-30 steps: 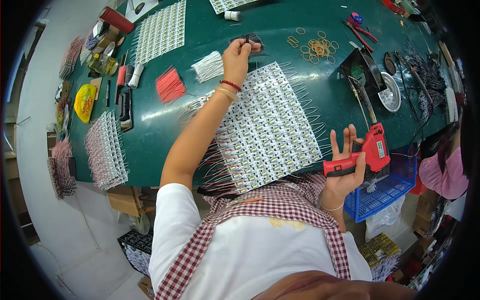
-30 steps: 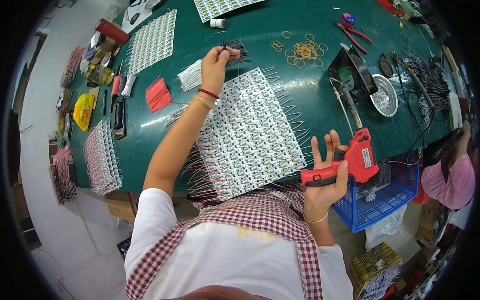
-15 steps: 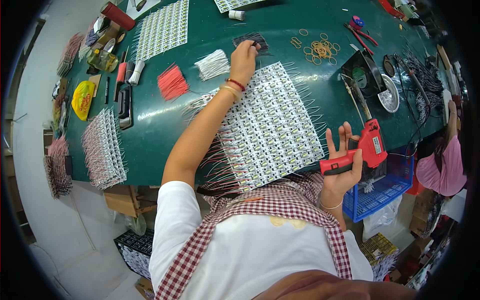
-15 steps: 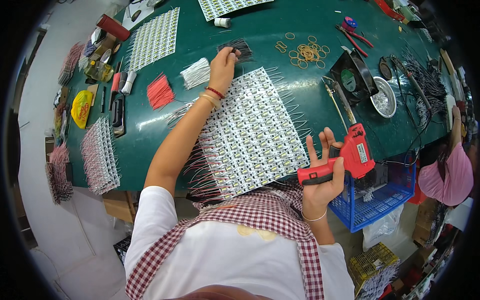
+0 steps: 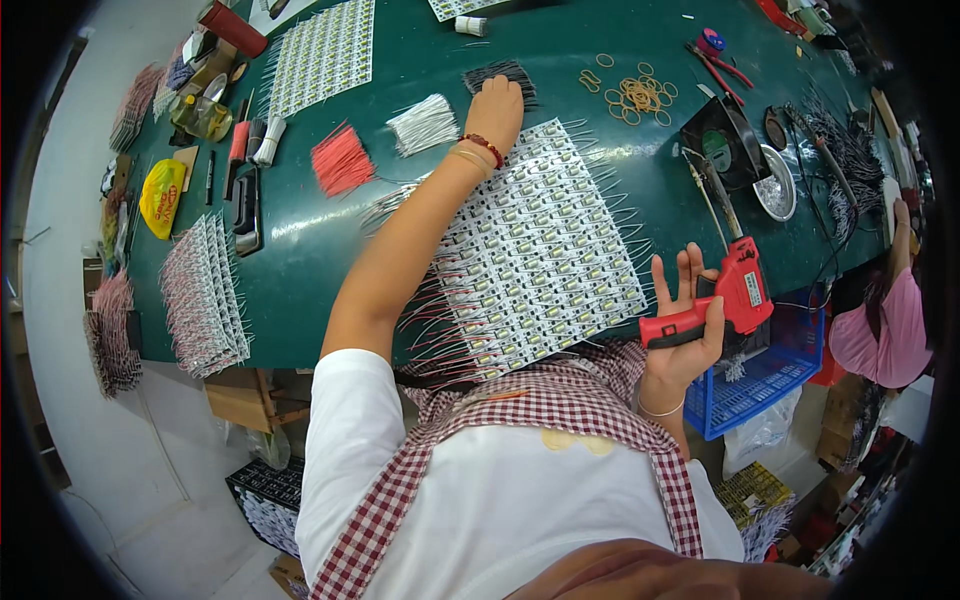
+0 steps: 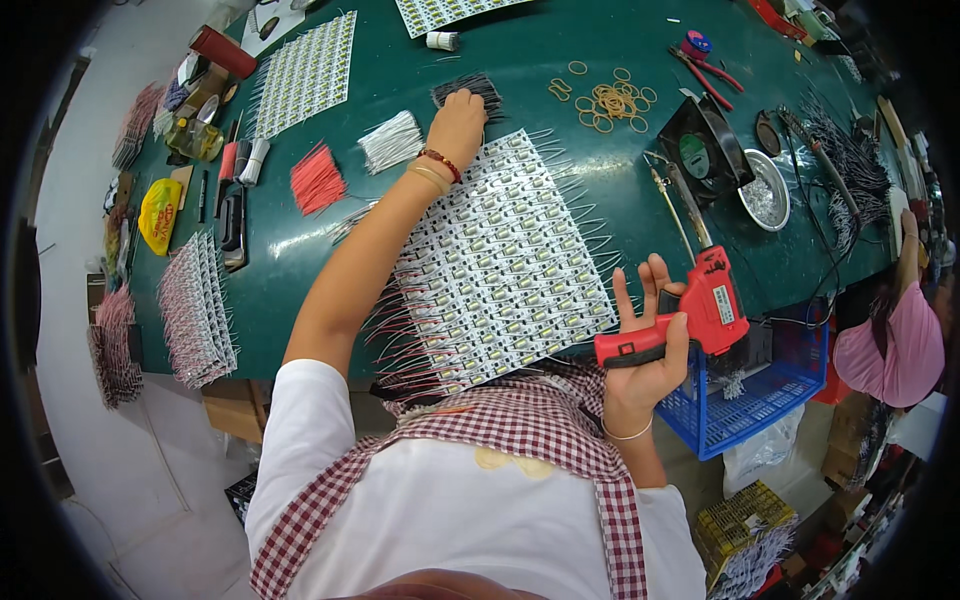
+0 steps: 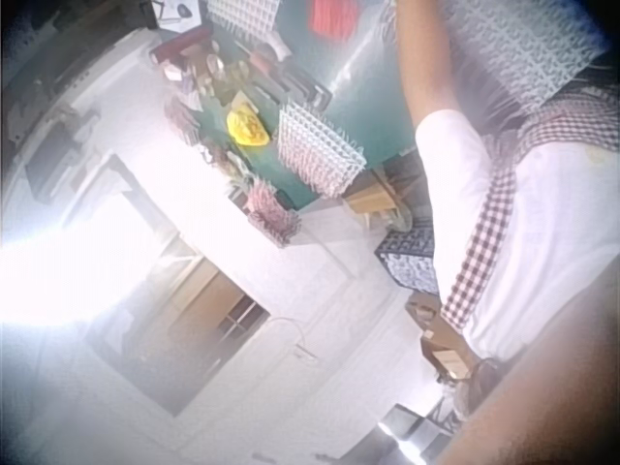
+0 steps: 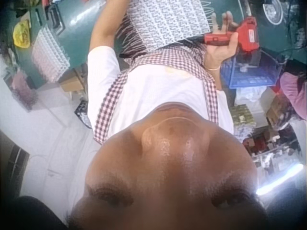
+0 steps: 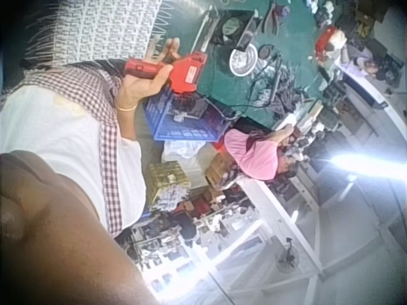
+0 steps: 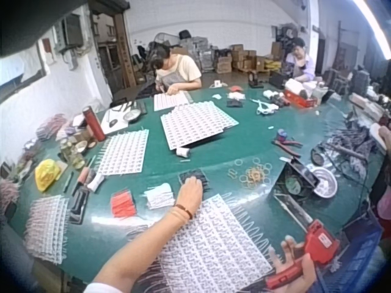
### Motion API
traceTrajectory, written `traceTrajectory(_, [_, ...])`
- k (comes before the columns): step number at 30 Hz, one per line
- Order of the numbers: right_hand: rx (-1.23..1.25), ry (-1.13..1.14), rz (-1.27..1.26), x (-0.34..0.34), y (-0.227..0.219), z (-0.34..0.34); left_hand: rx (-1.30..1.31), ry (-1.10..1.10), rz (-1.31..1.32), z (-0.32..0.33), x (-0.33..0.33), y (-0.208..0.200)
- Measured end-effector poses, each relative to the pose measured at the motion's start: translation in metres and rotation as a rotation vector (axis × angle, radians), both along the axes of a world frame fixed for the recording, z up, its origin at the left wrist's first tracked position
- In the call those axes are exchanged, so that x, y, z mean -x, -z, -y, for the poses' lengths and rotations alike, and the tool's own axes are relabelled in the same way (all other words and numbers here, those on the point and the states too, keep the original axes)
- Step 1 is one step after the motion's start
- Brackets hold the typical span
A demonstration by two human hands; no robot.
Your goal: Soldering electrical connections on LED strips using a handheld soldering tool.
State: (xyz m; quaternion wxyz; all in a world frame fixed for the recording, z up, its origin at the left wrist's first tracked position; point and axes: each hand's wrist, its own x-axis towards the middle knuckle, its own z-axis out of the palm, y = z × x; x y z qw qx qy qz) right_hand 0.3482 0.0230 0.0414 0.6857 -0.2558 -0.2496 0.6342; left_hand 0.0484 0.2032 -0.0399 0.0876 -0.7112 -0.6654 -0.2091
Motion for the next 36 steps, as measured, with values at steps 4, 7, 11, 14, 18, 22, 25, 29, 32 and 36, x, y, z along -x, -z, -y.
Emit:
traceTrajectory(4, [0.000, -0.003, 0.000, -0.001, -0.001, 0.002, -0.014, 0.030, 0.039, 0.001, 0.002, 0.000])
traceTrajectory(7, [-0.007, -0.010, -0.008, -0.001, 0.001, 0.003, 0.017, 0.020, -0.004, 0.002, 0.001, -0.001])
traceTrajectory(11, [-0.019, -0.006, 0.000, -0.003, 0.002, 0.002, -0.025, -0.006, -0.039, 0.002, -0.001, -0.001])
traceTrajectory(14, [-0.009, 0.012, -0.006, -0.002, 0.000, 0.001, -0.039, 0.027, 0.000, 0.002, 0.002, -0.008])
traceTrajectory(18, [-0.024, 0.019, -0.021, -0.003, -0.004, 0.002, -0.258, 0.091, 0.392, 0.004, 0.002, -0.019])
traceTrajectory(22, [-0.059, -0.009, -0.058, -0.002, -0.001, 0.000, -0.116, 0.083, 0.779, 0.015, -0.002, -0.019])
traceTrajectory(25, [-0.023, -0.001, 0.008, -0.001, 0.003, 0.001, -0.036, 0.078, 1.075, 0.027, -0.013, -0.021])
traceTrajectory(29, [-0.040, -0.033, 0.006, 0.004, -0.004, 0.002, -0.004, 0.063, 1.055, 0.035, -0.011, -0.014])
traceTrajectory(32, [-0.060, -0.040, 0.007, 0.005, -0.002, 0.001, -0.006, 0.088, 1.099, 0.037, -0.011, -0.018])
traceTrajectory(36, [-0.032, -0.012, 0.046, 0.008, -0.011, -0.002, 0.028, 0.174, 1.203, 0.042, -0.011, -0.021])
